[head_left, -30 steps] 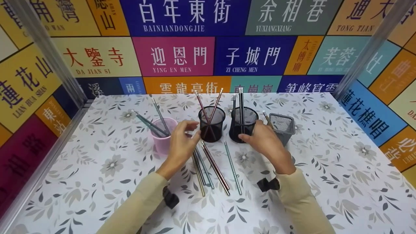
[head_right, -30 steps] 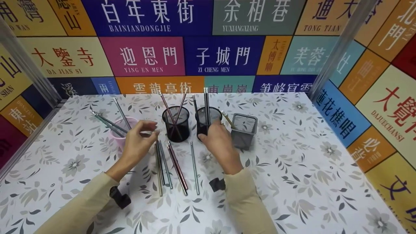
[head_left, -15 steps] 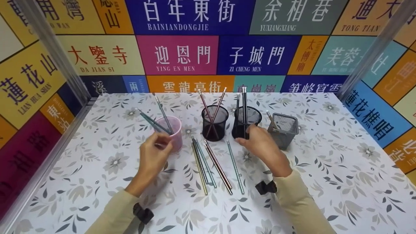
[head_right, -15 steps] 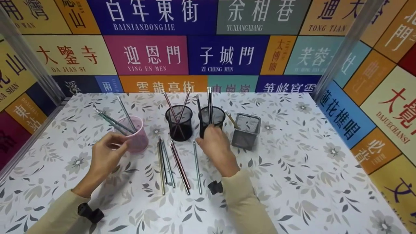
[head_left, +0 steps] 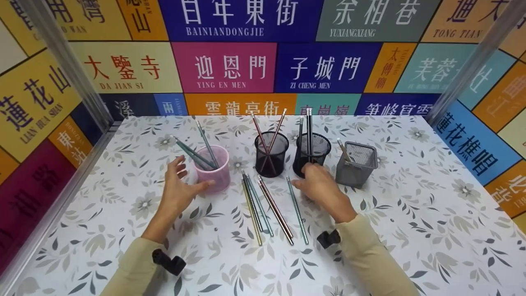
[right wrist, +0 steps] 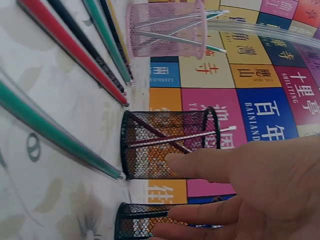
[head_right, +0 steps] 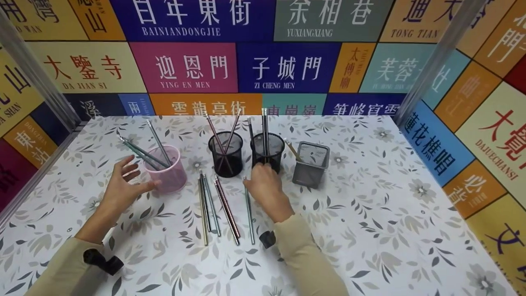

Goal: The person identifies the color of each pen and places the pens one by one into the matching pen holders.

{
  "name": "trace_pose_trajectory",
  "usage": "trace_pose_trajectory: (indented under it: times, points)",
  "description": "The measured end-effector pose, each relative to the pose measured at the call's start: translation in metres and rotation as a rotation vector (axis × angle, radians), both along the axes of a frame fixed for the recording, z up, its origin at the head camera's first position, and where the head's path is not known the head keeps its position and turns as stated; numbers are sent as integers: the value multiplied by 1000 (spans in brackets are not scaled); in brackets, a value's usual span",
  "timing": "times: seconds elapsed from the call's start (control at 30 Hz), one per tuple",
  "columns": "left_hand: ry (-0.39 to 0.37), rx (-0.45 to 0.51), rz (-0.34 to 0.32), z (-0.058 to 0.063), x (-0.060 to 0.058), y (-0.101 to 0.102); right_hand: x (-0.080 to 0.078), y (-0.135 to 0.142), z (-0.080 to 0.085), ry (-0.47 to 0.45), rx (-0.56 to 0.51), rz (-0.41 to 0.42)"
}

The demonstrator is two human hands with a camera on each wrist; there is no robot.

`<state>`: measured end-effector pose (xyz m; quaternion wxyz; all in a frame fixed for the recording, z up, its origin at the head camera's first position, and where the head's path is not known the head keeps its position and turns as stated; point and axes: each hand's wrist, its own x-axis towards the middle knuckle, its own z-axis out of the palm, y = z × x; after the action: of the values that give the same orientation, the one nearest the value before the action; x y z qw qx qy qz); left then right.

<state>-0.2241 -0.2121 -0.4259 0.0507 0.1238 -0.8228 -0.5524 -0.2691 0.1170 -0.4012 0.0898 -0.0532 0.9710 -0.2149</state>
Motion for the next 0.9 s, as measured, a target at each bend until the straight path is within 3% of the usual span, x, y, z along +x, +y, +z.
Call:
trace_pose_trajectory:
  times: [0.2, 0.47, 0.63, 0.9]
  points:
    - [-50, -4, -101, -6, -12, -5, -1, -4, -12, -23, 21, 4]
    - [53, 50, -169, -13, -22, -2, -5, -4, -23, -43, 42, 7]
    - [71, 73, -163, -19, -28, 2, -6, -4, -27, -56, 35, 5]
    - [96, 88, -90, -26, -40, 7, -4, -7, -29, -64, -26, 17]
